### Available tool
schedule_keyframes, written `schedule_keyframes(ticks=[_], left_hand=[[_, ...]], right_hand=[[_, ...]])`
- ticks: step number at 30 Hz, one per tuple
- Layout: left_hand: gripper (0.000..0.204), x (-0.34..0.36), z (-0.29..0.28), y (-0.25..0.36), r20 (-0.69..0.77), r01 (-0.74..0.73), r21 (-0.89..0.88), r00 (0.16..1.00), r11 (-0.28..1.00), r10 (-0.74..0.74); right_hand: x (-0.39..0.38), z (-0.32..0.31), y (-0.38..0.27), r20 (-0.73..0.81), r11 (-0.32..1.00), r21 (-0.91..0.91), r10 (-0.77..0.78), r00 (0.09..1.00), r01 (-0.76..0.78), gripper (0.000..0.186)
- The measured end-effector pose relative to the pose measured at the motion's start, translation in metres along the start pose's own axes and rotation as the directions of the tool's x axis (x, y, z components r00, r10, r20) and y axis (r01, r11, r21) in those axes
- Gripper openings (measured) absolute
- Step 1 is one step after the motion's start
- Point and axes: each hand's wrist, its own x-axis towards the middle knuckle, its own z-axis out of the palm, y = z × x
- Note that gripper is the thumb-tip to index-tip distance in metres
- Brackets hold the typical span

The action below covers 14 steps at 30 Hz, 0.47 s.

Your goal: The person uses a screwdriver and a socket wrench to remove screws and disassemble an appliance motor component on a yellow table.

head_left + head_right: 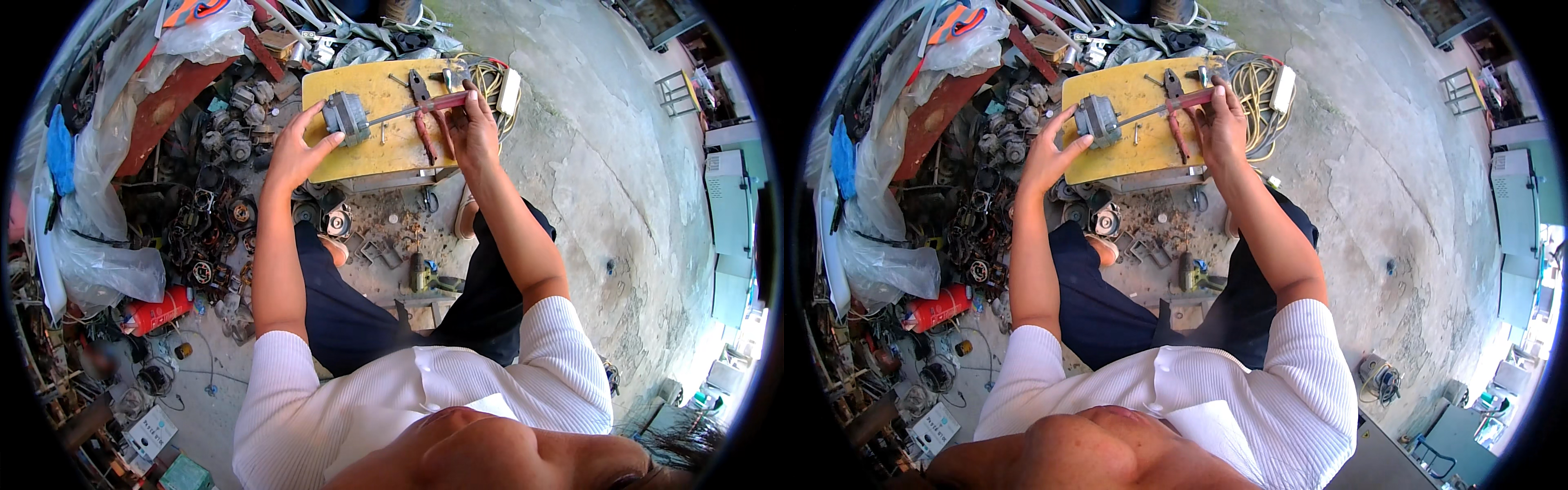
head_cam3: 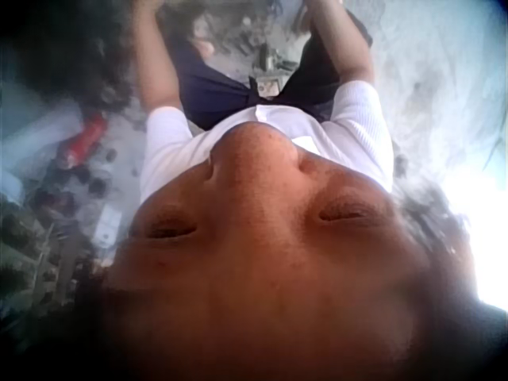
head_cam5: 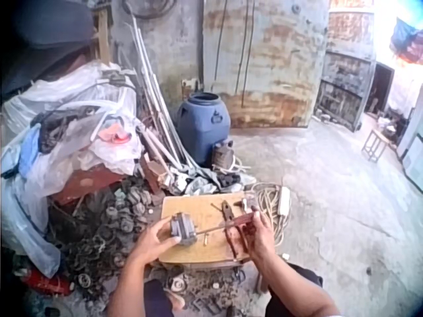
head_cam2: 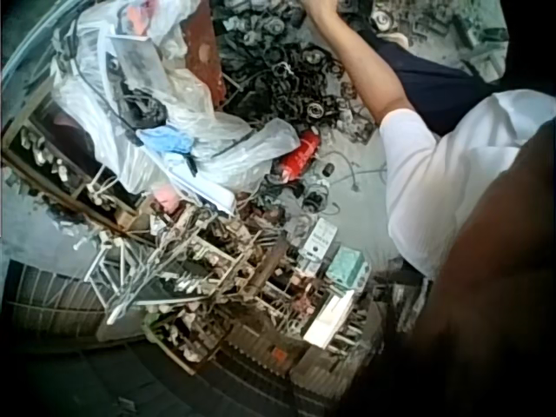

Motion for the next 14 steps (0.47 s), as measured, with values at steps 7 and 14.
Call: schedule_keyframes(ticks=[7, 14], left_hand=[[0.070, 0.000, 0.001, 0.002, 0.001, 0.027, -0.004, 1.000, 1.000, -0.027], [0.077, 0.001, 0.002, -0.003, -0.010, 0.017, -0.006, 1.000, 1.000, -0.017]], right_hand=[[-0.001, 0.003, 0.005, -0.015, 0.999, 0.034, -0.016, 1.000, 0.017, 0.039], [0.005, -0.008, 0.011, -0.003, 0.998, -0.049, -0.039, 0.999, 0.039, 0.039]])
